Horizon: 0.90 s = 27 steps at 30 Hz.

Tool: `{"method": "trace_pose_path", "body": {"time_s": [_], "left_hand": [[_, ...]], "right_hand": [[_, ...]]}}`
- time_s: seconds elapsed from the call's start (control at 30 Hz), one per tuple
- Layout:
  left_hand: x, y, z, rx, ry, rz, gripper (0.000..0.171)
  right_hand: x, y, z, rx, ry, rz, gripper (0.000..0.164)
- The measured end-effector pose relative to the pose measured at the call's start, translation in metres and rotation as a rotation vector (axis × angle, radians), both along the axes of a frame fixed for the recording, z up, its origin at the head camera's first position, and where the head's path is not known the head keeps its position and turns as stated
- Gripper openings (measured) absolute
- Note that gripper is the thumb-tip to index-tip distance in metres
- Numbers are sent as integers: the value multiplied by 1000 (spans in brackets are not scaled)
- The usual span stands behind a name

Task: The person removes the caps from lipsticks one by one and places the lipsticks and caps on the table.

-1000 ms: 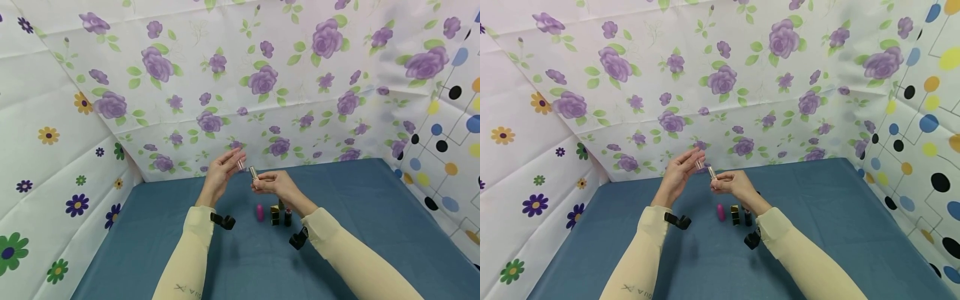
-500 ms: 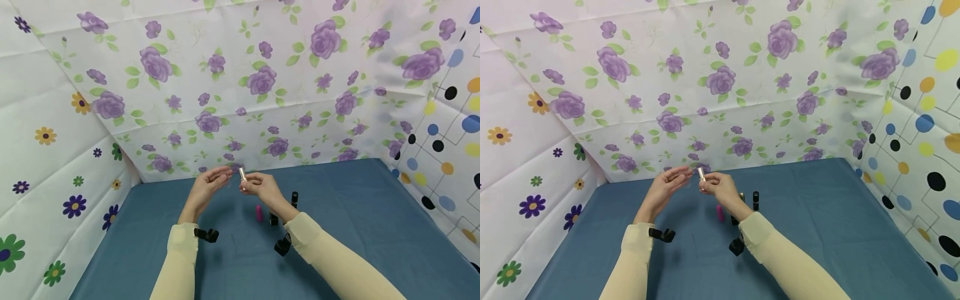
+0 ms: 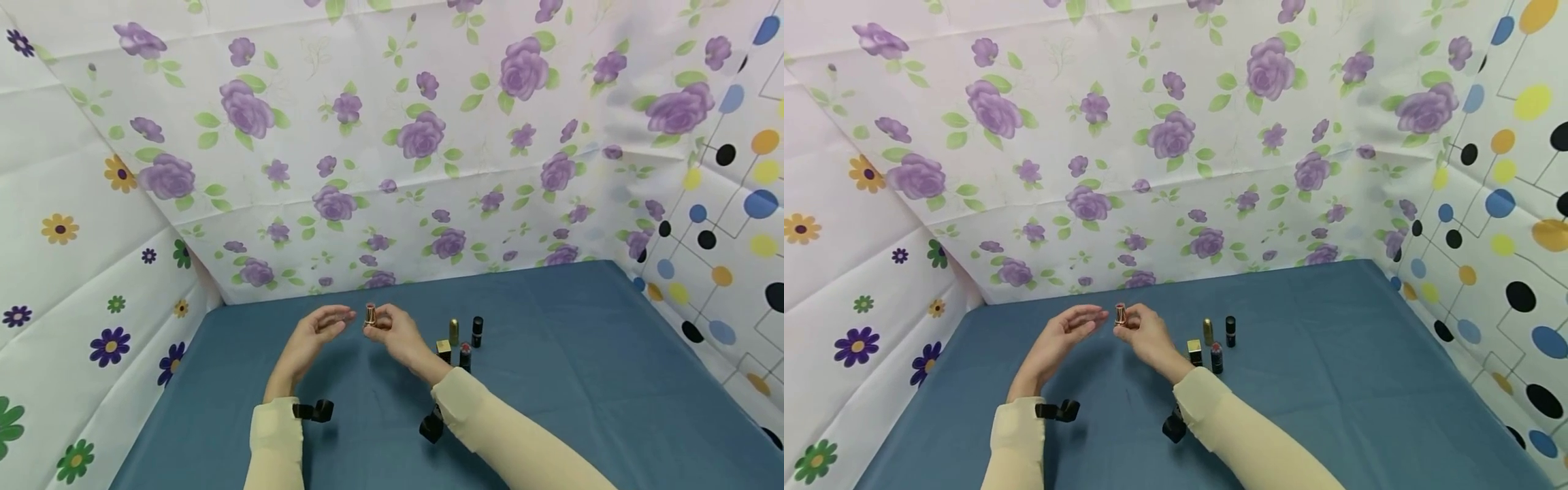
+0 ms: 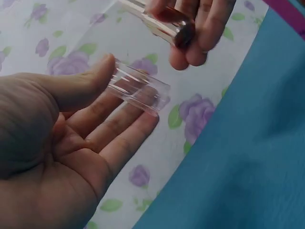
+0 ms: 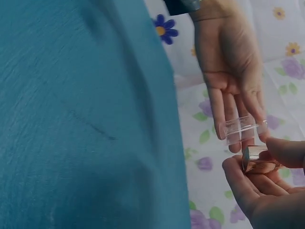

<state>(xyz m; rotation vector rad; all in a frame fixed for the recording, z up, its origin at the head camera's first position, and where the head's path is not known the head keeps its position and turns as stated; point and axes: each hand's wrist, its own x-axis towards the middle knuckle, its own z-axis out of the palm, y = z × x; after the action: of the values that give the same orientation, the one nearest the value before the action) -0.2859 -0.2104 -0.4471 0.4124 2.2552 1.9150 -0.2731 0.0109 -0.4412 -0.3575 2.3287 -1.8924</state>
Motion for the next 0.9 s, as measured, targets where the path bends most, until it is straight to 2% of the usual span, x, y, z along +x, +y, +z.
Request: {"method": "trace_pose_path", "body": {"time_s": [0.13, 0.27, 0.57, 0.9], "left_hand": [[4, -7, -8, -66, -9, 19, 39], [5, -9, -17, -116, -14, 34, 37], [6, -8, -27, -198, -45, 68, 34], [1, -4, -34, -179, -81, 45, 31]], "right_hand": [[0, -11, -10, 150, 34, 12, 27], [-3, -20, -21, 230, 49, 22, 26], [-16, -34, -43, 264, 48, -18, 21], [-24, -34, -52, 279, 35, -18, 19]]}}
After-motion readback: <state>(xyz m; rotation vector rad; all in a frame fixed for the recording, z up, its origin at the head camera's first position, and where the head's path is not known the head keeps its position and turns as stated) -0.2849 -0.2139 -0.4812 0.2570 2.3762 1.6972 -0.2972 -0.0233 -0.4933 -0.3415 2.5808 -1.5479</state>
